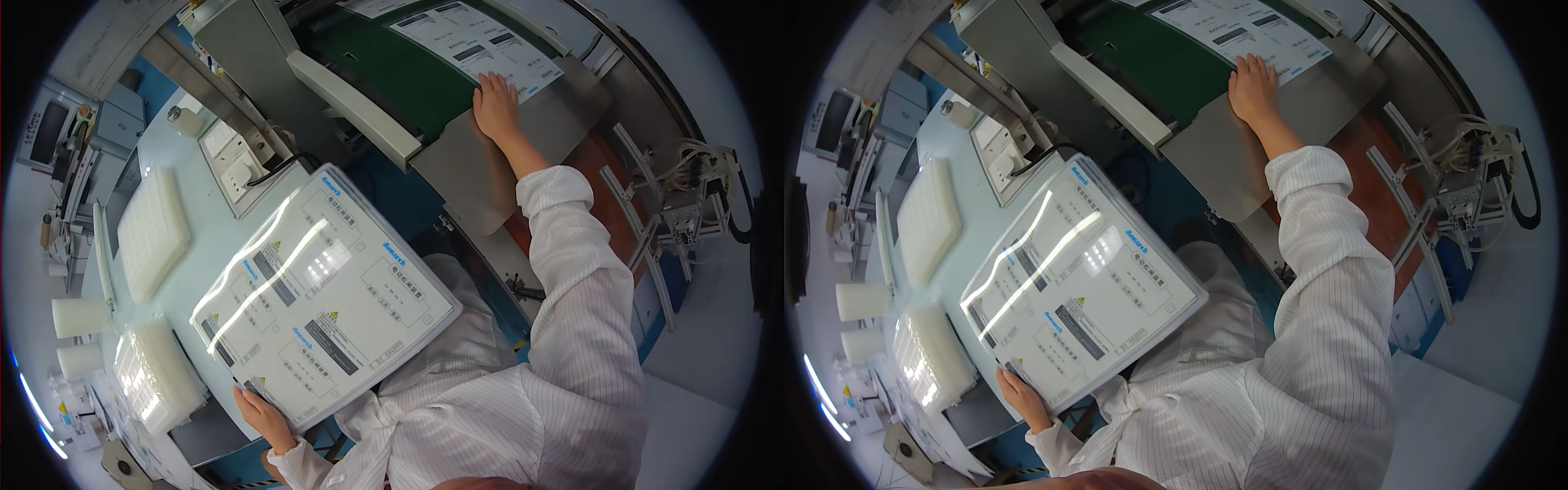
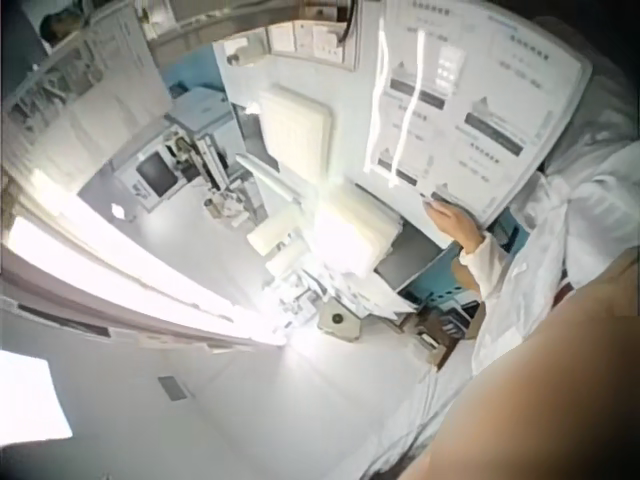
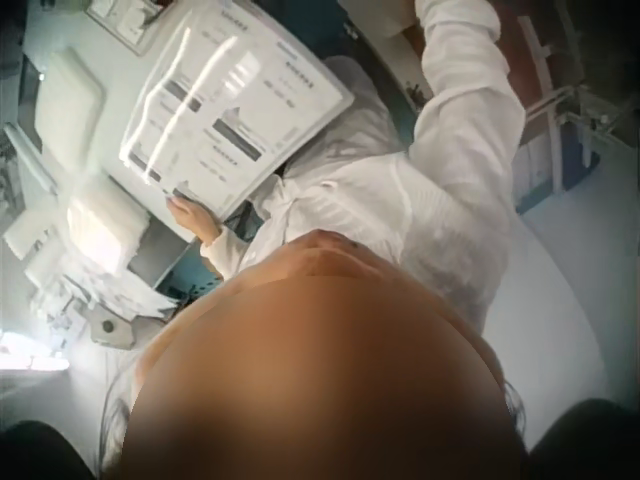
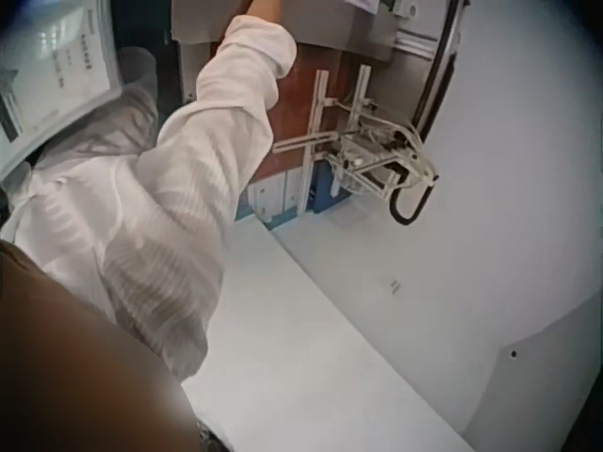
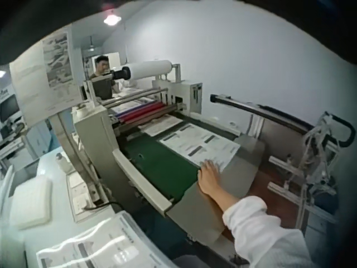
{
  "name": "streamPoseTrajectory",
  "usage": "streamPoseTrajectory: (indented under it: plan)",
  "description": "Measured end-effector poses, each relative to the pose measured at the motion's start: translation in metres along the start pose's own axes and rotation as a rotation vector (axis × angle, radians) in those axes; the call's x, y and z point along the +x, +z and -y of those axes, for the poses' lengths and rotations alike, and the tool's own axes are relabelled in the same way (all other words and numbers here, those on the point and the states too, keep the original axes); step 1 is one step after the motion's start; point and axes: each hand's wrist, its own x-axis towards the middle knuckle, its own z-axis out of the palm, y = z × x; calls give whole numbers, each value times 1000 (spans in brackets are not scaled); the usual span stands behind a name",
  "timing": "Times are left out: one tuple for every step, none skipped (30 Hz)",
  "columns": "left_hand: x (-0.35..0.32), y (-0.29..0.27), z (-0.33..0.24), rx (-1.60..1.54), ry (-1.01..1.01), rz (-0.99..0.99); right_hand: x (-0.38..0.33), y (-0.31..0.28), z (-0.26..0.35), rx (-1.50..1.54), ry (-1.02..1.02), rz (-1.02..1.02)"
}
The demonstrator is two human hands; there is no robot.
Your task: Placing documents or sheets onto a machine template and then transferring them to a conveyor belt.
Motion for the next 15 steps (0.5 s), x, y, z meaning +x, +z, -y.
streamPoseTrajectory:
  plan:
    - [0, 0, -1, 7, 13, 4, 4, 2, -1, 2, 15, 2]
    - [0, 0, -1, 12, 0, 3, 8, 4, -1, -16, 14, -15]
    - [0, 0, -2, 16, -14, 2, 10, 6, -2, -34, 12, -31]
    - [1, 0, -1, 21, -5, 5, 11, 7, -2, -33, 22, -30]
    - [1, -1, -1, 17, -18, 11, 12, 7, 0, -41, 27, -38]
    - [2, -1, -2, 13, -32, 17, 13, 7, 1, -49, 30, -47]
    - [2, -1, -2, 16, -29, 18, 13, 6, 1, -48, 33, -45]
    - [2, -1, -4, 9, -36, 19, 13, 5, 2, -53, 40, -30]
    - [3, -1, -5, 3, -44, 19, 13, 4, 2, -58, 45, -16]
    - [3, -2, -5, 3, -44, 17, 13, 3, 3, -57, 45, -16]
    - [3, -2, -6, 1, -42, 20, 13, 4, 3, -70, 44, -18]
    - [3, -2, -6, -2, -39, 23, 12, 4, 2, -83, 42, -19]
    - [3, -1, -4, -5, -40, 19, 11, 5, 3, -82, 40, -23]
    - [2, 1, -2, 6, -13, -17, 10, 5, 4, -92, 55, -21]
    - [2, 2, -1, 17, 14, -53, 10, 5, 4, -103, 69, -20]
